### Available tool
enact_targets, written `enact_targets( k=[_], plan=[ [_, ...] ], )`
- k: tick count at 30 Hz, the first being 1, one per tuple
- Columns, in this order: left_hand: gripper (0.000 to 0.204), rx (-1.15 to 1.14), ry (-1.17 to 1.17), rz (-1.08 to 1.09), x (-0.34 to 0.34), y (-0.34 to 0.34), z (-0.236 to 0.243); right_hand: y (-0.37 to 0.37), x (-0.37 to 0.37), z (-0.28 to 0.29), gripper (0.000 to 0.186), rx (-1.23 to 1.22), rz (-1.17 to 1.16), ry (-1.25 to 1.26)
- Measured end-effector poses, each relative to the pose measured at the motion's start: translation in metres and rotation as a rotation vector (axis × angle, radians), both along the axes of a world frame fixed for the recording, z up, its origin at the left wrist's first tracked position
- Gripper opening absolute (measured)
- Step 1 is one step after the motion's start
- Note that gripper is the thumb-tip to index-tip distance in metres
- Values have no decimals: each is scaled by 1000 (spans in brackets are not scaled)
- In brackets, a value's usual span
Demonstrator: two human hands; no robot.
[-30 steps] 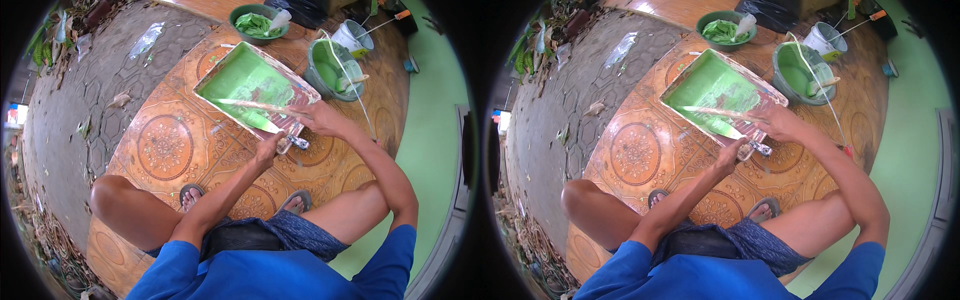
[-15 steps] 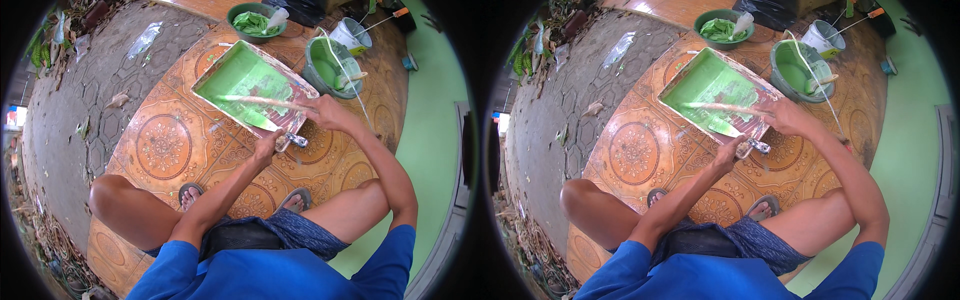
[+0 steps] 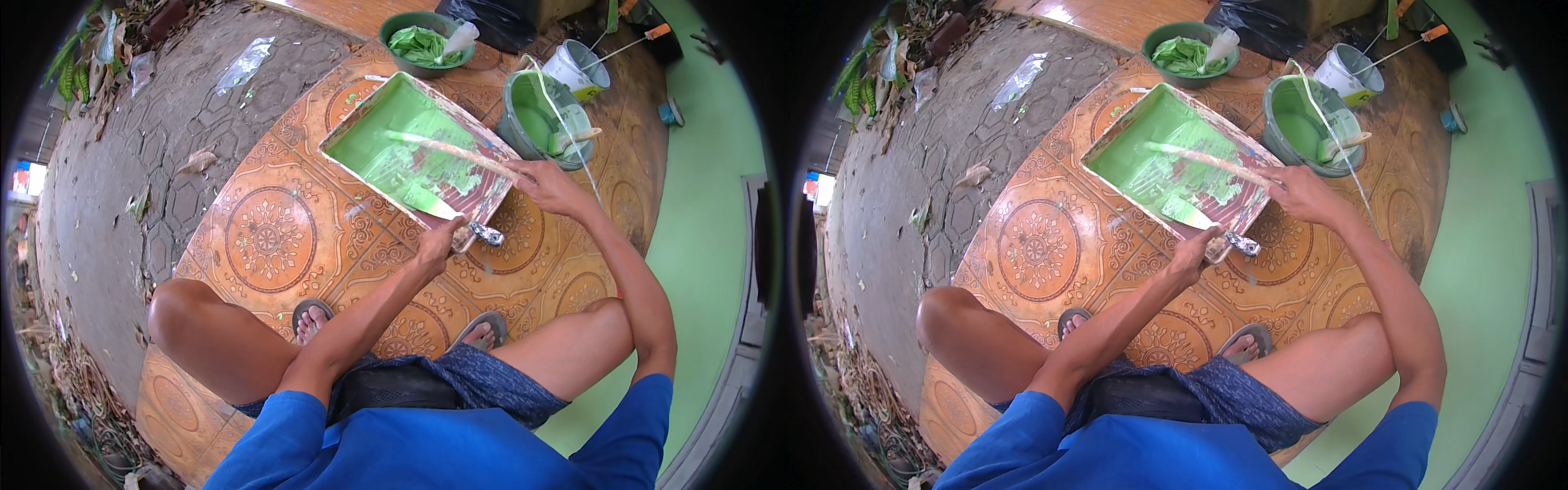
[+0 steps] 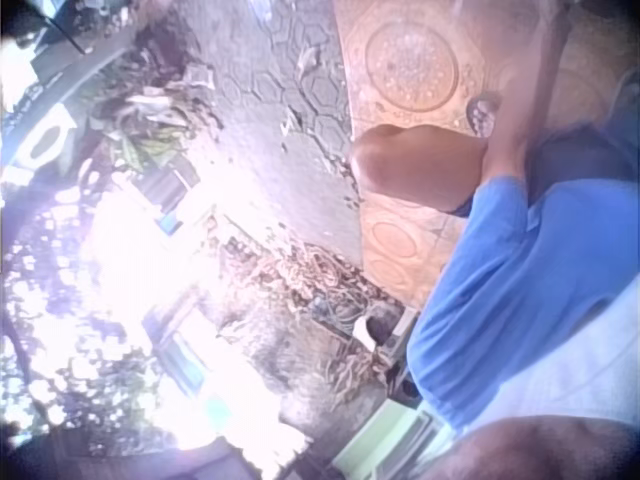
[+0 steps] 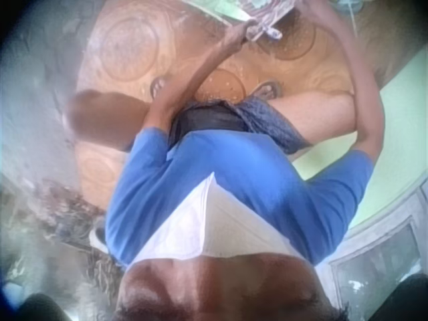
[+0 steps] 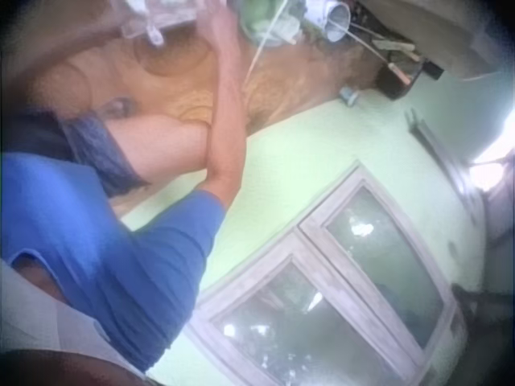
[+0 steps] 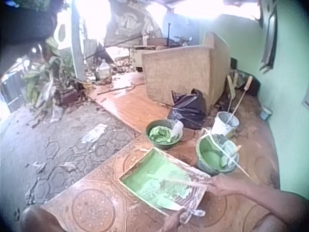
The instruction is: The person sits on a tiled floor and mixes green paint in a rectangular tray using a wooden stick. They repeatedly stir the paint and scrape the sides of the tray to ensure consistency. A paintbrush is briefly used to transfer paint between containers.
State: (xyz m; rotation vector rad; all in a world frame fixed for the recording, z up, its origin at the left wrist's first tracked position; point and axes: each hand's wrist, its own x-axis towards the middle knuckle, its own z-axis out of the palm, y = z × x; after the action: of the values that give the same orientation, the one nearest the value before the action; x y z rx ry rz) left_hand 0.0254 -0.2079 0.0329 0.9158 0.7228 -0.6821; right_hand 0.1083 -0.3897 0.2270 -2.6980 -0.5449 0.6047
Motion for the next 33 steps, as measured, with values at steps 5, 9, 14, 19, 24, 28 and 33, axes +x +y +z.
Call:
enact_targets(
  k=[5, 9, 14, 19, 24, 28, 33],
  plan=[
    [41, 13, 19, 1, 1, 2, -9, 4, 1, 4, 40, 19, -133, 52],
    [42, 30, 9, -6, 1, 1, -3, 5, -1, 1, 35, 63, -300, 222],
    [42, 23, -2, 11, 1, 1, 3, 4, -5, 1, 31, 149, -343, 316],
    [49, 28, -6, 1, 0, 0, -4, -4, 0, -3, 28, 157, -435, 254],
    [66, 33, -3, -34, -1, 0, -9, -1, -3, -3, 36, 98, -353, 282],
    [57, 26, -16, -7, -2, -2, -8, 1, -5, 1, 30, 106, -382, 415],
    [63, 27, -33, 11, -2, -4, -14, -13, 6, -17, 37, 154, -369, 327]
  ],
)
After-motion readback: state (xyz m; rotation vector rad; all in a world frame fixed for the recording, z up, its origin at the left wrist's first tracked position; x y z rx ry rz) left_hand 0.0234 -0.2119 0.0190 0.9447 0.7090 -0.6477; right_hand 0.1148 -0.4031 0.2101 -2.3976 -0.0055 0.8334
